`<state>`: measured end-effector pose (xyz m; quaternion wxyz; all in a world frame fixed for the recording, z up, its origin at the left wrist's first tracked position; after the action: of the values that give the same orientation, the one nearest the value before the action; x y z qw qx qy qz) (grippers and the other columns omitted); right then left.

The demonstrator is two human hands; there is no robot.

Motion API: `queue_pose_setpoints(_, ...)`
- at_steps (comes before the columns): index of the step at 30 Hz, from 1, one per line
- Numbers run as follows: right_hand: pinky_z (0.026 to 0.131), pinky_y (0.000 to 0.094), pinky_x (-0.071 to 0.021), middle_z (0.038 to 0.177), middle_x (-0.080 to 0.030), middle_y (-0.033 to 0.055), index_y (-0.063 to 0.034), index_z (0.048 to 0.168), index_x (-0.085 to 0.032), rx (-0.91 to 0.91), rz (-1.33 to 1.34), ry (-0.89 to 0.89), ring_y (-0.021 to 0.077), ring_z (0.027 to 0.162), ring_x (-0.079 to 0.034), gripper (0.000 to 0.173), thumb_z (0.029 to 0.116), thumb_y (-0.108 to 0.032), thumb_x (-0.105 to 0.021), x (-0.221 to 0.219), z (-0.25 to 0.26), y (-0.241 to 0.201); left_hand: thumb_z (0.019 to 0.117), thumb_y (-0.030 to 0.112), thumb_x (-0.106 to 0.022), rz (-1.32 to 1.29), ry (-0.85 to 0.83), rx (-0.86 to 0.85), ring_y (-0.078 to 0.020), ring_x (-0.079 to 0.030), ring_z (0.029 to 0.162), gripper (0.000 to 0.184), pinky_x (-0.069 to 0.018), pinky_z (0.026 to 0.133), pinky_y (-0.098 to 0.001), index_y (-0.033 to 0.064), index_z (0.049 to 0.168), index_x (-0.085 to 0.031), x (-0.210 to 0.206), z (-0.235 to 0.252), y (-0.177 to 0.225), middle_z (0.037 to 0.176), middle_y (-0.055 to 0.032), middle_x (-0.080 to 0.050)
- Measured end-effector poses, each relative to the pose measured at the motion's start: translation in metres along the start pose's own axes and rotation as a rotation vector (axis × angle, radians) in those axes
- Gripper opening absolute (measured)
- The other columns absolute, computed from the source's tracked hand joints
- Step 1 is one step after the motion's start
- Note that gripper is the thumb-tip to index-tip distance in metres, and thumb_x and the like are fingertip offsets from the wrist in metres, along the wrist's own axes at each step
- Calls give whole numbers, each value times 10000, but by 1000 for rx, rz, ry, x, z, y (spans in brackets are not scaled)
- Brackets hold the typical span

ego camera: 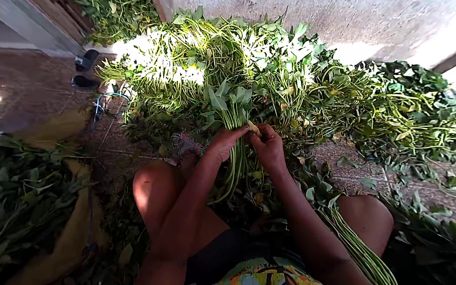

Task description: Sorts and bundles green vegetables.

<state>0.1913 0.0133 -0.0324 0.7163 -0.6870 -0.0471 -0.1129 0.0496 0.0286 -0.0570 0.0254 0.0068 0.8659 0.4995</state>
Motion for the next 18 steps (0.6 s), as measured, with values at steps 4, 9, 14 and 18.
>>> queue_pose_setpoints(4,738,308,-531,1033,-641,120,16,1129,-648,89,-113,-92,137,809,-612,154,1033,-92,-592,1,-11,-9,996,251,-681,-19,47,-26,-117,-653,793,260,-560,733,-293,59,1168,-644,3,-3,4,943,-47,-685)
queue_pose_setpoints(9,863,408,-545,1078,-684,192,28,1193,-686,-110,-477,-462,248,913,-667,260,1034,-145,-575,27,-42,37,1027,199,-638,-126,175,-74,-114,-671,693,228,-595,691,-264,-3,1123,-597,32,13,16,813,-47,-664)
queue_pose_setpoints(14,1004,500,-523,1348,-611,241,6,1542,-353,-223,-354,-445,324,1156,-661,626,1070,-362,-535,29,-40,51,1006,124,-659,-103,101,-97,-125,-688,684,237,-610,677,-264,-5,1200,-615,14,10,16,849,-70,-682)
queue_pose_setpoints(18,711,283,-530,941,-632,58,-38,1224,-573,-235,141,-405,100,770,-610,257,1102,-235,-461,-8,-27,32,1013,170,-655,-67,37,-41,-128,-690,722,233,-599,708,-271,-5,1163,-620,1,8,6,856,-64,-699)
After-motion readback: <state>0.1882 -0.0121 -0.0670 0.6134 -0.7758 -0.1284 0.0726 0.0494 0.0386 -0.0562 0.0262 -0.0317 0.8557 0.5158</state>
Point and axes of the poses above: each hand's wrist, its own z-axis towards the middle knuckle, its own x-axis out of the back of the hand, y = z × x, the point moved 9 cm from there along z, towards the middle knuckle
